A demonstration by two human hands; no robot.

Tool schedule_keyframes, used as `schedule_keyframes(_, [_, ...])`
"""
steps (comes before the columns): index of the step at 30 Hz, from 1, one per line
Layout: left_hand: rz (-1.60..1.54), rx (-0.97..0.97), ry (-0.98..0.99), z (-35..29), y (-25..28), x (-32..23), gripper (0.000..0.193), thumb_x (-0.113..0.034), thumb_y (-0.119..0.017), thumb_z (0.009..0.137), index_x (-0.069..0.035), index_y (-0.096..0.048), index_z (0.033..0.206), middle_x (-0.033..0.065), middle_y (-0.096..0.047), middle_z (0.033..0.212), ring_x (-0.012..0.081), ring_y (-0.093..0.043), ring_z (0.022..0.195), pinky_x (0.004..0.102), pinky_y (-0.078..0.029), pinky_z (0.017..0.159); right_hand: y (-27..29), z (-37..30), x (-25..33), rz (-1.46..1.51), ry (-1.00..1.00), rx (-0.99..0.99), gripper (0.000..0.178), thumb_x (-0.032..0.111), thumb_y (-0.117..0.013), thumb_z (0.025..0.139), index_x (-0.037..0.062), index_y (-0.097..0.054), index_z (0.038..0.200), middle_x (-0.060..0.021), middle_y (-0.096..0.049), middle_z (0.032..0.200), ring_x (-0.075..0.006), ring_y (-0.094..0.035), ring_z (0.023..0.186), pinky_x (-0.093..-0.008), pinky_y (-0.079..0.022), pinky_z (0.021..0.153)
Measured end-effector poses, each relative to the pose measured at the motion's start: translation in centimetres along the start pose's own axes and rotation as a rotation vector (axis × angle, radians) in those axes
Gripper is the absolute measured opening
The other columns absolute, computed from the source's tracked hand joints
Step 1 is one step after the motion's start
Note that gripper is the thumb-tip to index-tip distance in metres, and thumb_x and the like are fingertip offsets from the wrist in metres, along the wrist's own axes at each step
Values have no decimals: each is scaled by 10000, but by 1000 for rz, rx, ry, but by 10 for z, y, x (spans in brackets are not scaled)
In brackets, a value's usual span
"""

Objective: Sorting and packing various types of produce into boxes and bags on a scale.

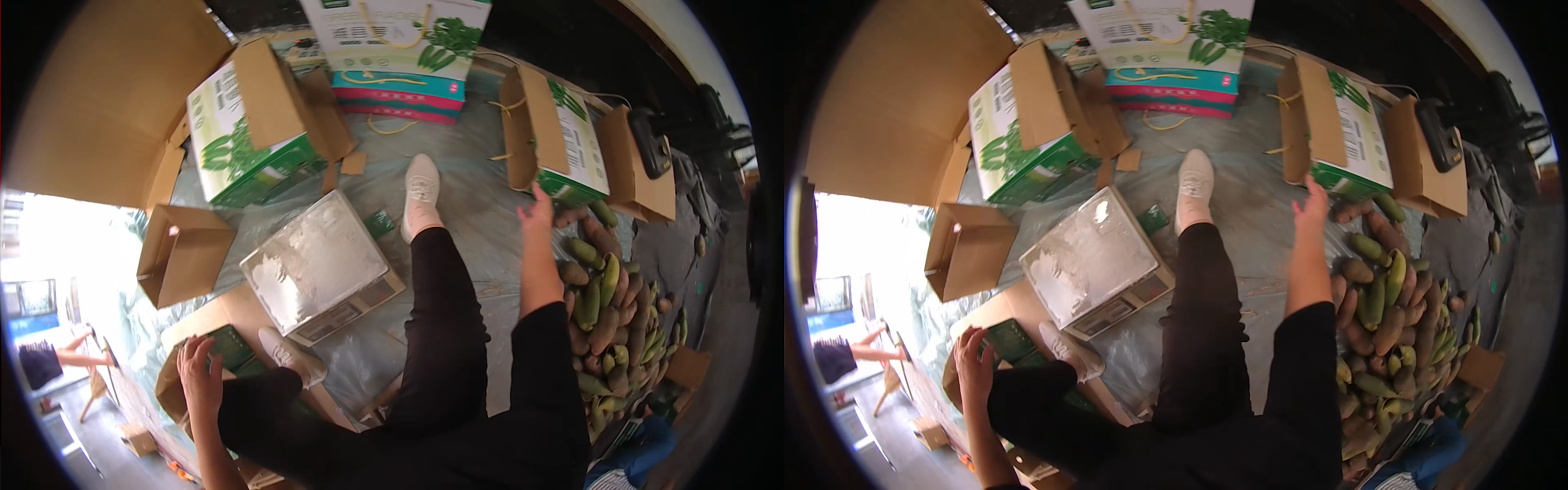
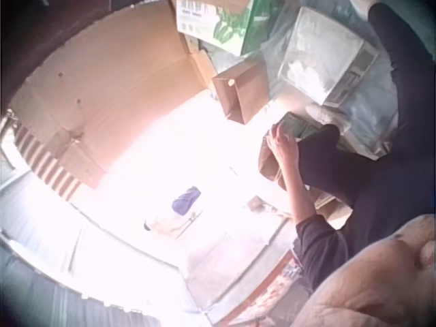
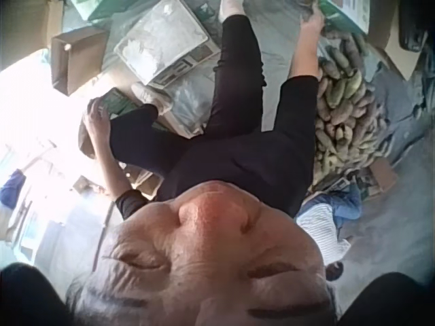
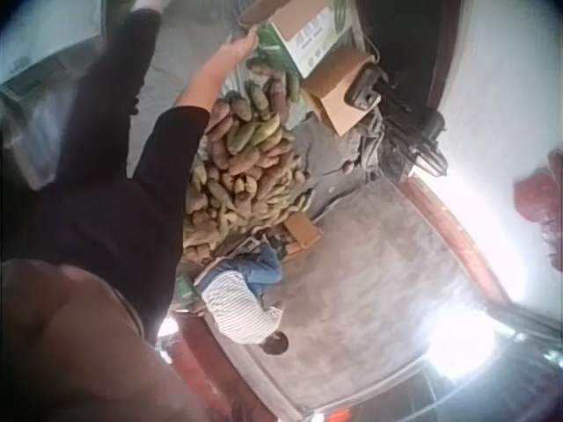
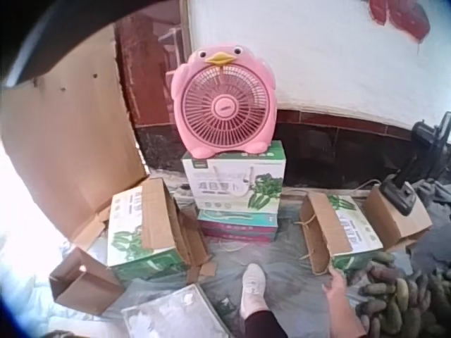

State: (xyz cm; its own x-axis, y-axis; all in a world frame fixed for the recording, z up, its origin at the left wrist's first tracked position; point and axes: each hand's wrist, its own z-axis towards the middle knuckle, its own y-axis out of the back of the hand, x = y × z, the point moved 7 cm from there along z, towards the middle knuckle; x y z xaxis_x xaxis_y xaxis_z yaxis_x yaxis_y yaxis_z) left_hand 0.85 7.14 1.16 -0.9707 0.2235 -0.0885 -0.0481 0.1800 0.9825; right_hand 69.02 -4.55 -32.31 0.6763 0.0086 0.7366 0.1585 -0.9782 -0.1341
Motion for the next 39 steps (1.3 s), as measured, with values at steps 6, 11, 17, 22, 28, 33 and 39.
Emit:
schedule_keyframes(6, [-67,-21,-45,-10,6,2,304,-111,-613,764,-48,-611,1062,126,-576,1120,316,-480,1162,443,-300,1036,41,-52,85,54,71,183,683,506,-748,710,222,-478,1269,12,-438,1318,-234,-363,1236,-427,-337,971])
schedule_keyframes(11, [-127,-98,-61,-22,13,10,301,-111,-623,756,-52,-617,1051,120,-579,1121,315,-503,1116,419,-330,1003,87,-120,111,-226,187,65,482,281,-758,752,134,-537,1155,-38,-560,1139,-219,-550,979,-403,-481,758])
schedule_keyframes(17, [-165,-158,-98,-41,22,21,283,-120,-650,768,-41,-631,1039,108,-582,1115,298,-517,1089,406,-350,983,136,-170,103,-31,104,112,380,169,-711,789,69,-531,1108,-99,-526,1156,-272,-532,1038,-426,-515,794])
schedule_keyframes(22, [-178,-171,-77,-56,20,36,291,-115,-656,761,-41,-633,1041,95,-585,1120,288,-516,1091,395,-357,981,155,-227,109,-17,92,103,387,169,-676,820,32,-518,1145,-122,-565,1055,-284,-573,923,-407,-529,770])
schedule_keyframes(28, [-185,-219,-87,-70,25,47,285,-93,-633,775,-26,-621,1051,120,-580,1129,312,-524,1085,405,-381,949,104,-326,135,-199,221,482,332,203,-643,858,59,-534,1137,-78,-598,1048,-204,-598,892,-334,-517,718])
schedule_keyframes(33, [-205,-243,-124,-71,25,46,393,-90,-637,769,-40,-573,1153,132,-571,1136,328,-524,1075,410,-384,939,44,-418,161,-389,423,666,413,333,-559,917,56,-491,1216,-64,-613,1075,-164,-618,898,-286,-532,675])
schedule_keyframes(39, [-336,-298,-50,-79,39,42,563,-95,-628,778,-63,-445,1310,194,-510,1246,357,-487,1146,421,-394,952,-35,-452,152,-562,386,777,443,421,-509,924,55,-526,1173,-54,-621,1009,-139,-638,734,-272,-525,510])
